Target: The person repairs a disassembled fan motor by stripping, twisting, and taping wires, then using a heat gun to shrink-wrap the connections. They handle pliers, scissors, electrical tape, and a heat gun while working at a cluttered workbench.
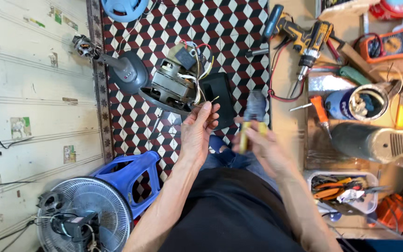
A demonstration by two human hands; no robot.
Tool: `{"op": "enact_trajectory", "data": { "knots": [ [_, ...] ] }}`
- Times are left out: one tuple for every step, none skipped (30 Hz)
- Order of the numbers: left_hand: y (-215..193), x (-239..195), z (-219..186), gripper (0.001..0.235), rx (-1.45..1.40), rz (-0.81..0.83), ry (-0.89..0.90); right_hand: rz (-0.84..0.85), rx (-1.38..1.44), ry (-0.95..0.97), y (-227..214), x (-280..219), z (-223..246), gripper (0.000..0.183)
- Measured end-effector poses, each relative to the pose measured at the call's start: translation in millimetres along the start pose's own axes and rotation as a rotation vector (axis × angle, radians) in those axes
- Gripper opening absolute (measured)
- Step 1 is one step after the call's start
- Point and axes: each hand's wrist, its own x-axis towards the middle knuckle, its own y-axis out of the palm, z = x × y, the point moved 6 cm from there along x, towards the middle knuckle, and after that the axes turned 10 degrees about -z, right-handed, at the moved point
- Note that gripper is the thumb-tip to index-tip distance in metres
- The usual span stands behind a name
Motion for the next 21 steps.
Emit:
{"op": "enact_trajectory", "data": {
  "knots": [
    [2.5, 0.7, 0.2, 0.023, 0.004, 0.000, 0.006, -0.017, -0.188, -0.112, 12.8, 5.6, 4.8, 0.045],
    [1.1, -0.8, -1.1, 0.023, 0.010, -0.006, 0.009, -0.032, -0.372, -0.220, 27.4, 9.1, 5.9, 0.045],
    [0.0, -2.3, -2.0, 0.023, 0.017, -0.012, 0.013, -0.045, -0.556, -0.330, 39.3, 9.9, 9.0, 0.045],
    [-0.6, -3.2, -3.1, 0.023, 0.010, -0.018, 0.015, -0.065, -0.726, -0.464, 49.1, 6.8, 14.0, 0.048],
    [-0.5, -4.0, -3.5, 0.022, 0.004, -0.024, 0.017, -0.084, -0.895, -0.600, 56.3, 0.4, 20.9, 0.050],
    [0.3, -4.7, -3.2, 0.022, 0.000, -0.028, 0.015, -0.107, -1.060, -0.738, 63.3, -7.4, 27.3, 0.053],
    [0.4, -5.2, -4.0, 0.022, 0.004, -0.029, 0.021, -0.146, -1.174, -0.681, 66.0, -7.9, 26.1, 0.054],
    [1.0, -5.5, -4.2, 0.022, 0.009, -0.028, 0.025, -0.188, -1.287, -0.622, 67.0, -8.8, 26.0, 0.055],
    [1.9, -5.2, -4.3, 0.023, 0.015, -0.027, 0.029, -0.231, -1.399, -0.560, 67.4, -8.6, 26.5, 0.056],
    [1.8, -5.4, -4.7, 0.022, 0.019, -0.025, 0.033, -0.235, -1.448, -0.609, 73.1, -9.8, 30.1, 0.057],
    [2.1, -5.4, -4.6, 0.022, 0.022, -0.023, 0.036, -0.239, -1.497, -0.658, 77.8, -10.7, 33.4, 0.058],
    [1.5, -4.9, -4.6, 0.022, 0.029, -0.022, 0.038, -0.243, -1.543, -0.706, 82.6, -11.2, 35.0, 0.059],
    [0.2, -4.5, -4.4, 0.021, 0.027, -0.014, 0.030, -0.237, -1.538, -0.781, 86.8, -11.4, 38.4, 0.061],
    [-1.7, -4.2, -4.0, 0.020, 0.028, -0.007, 0.020, -0.230, -1.530, -0.853, 90.5, -11.5, 40.5, 0.063],
    [-3.1, -3.9, -2.9, 0.020, 0.028, -0.001, 0.010, -0.224, -1.521, -0.926, 93.8, -12.0, 41.9, 0.064],
    [-2.9, -2.9, -2.5, 0.019, 0.014, 0.016, 0.014, -0.237, -1.550, -0.945, 94.1, -10.5, 42.6, 0.066],
    [-2.6, -2.0, -2.0, 0.019, -0.001, 0.033, 0.019, -0.250, -1.578, -0.964, 95.2, -9.2, 42.1, 0.068],
    [-2.5, -1.2, -2.3, 0.019, -0.015, 0.049, 0.025, -0.262, -1.605, -0.984, 96.7, -8.2, 41.7, 0.069],
    [-3.1, -0.3, -1.9, 0.019, -0.024, 0.052, 0.021, -0.264, -1.604, -0.974, 97.0, -6.8, 41.0, 0.071],
    [-3.3, 0.3, -0.9, 0.018, -0.034, 0.055, 0.015, -0.266, -1.603, -0.964, 97.0, -5.8, 40.2, 0.072],
    [-3.5, 1.0, -0.2, 0.018, -0.044, 0.058, 0.010, -0.269, -1.602, -0.954, 96.5, -4.9, 39.8, 0.074]
  ]
}}
